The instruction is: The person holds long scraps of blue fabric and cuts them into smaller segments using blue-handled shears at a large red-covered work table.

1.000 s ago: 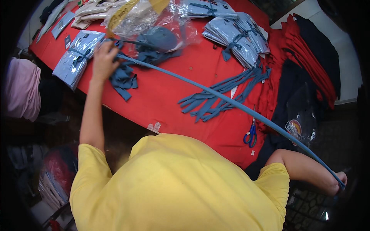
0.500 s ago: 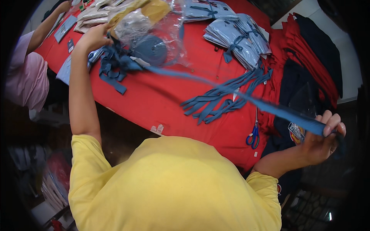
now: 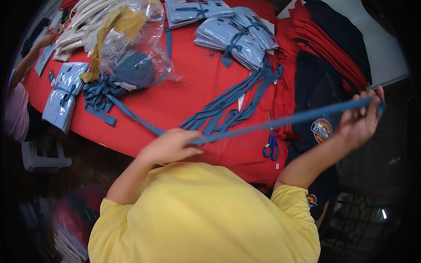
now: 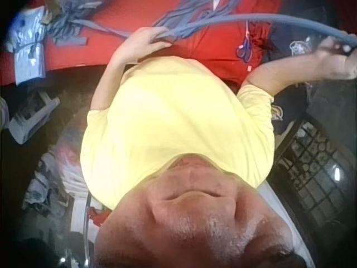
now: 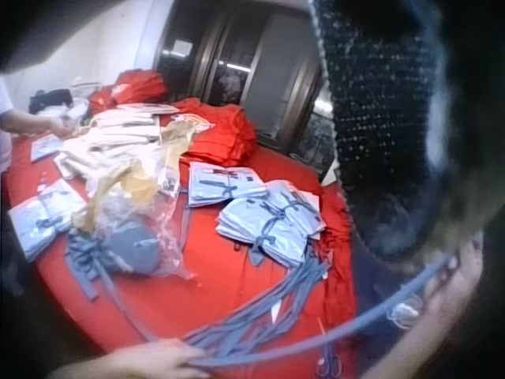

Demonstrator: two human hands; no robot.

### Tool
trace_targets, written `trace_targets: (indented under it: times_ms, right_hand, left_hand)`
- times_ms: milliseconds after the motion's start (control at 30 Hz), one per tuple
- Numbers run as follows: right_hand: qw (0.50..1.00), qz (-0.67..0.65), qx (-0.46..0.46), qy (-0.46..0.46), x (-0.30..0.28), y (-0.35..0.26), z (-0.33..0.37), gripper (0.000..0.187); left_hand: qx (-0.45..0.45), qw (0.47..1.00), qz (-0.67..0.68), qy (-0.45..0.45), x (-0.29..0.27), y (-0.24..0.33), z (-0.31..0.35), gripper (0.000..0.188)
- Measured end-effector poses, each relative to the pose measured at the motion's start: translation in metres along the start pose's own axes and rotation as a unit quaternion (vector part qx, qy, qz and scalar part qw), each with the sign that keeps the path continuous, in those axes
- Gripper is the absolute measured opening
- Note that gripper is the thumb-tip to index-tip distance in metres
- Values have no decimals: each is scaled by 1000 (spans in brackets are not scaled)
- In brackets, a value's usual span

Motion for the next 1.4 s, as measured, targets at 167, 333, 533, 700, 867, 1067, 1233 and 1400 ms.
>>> trace_targets:
  times_ms: [167,333,533,700,867,1067,1233,1400]
  right_hand:
    - [964,89,240,65,-81,148,-4,12]
    - [888,143,430,72,-121,291,32,11]
    - [843,257,457,119,-151,366,16,13]
    - [804,301,497,125,-144,390,0,23]
    - [843,267,455,111,-154,392,9,30]
    - [851,355,382,-72,-92,248,51,30]
    - [664,594,378,-252,-69,133,147,24]
    - [554,654,462,-229,-86,87,219,30]
  left_hand:
    - [-195,970,-96,111,-44,-50,69,15]
    - [-119,978,166,-29,-12,-10,66,18]
    - [-83,991,93,55,-2,-3,29,22]
    - [-227,948,49,217,8,-33,9,29]
    - [-183,957,-41,223,9,-46,6,35]
    - [-173,955,-133,203,4,-29,18,42]
    - [-163,948,-205,177,5,-29,27,37]
    - [-157,943,-220,193,9,-43,29,30]
Point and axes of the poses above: each hand's wrist, its own z-axis away from the middle knuckle, its own x-axis out of the palm, y = z × x, the point moved 4 cm from there along -z, towards the middle knuckle, and after that the axes turned 6 degrees about -y, right-handed, at the moved point
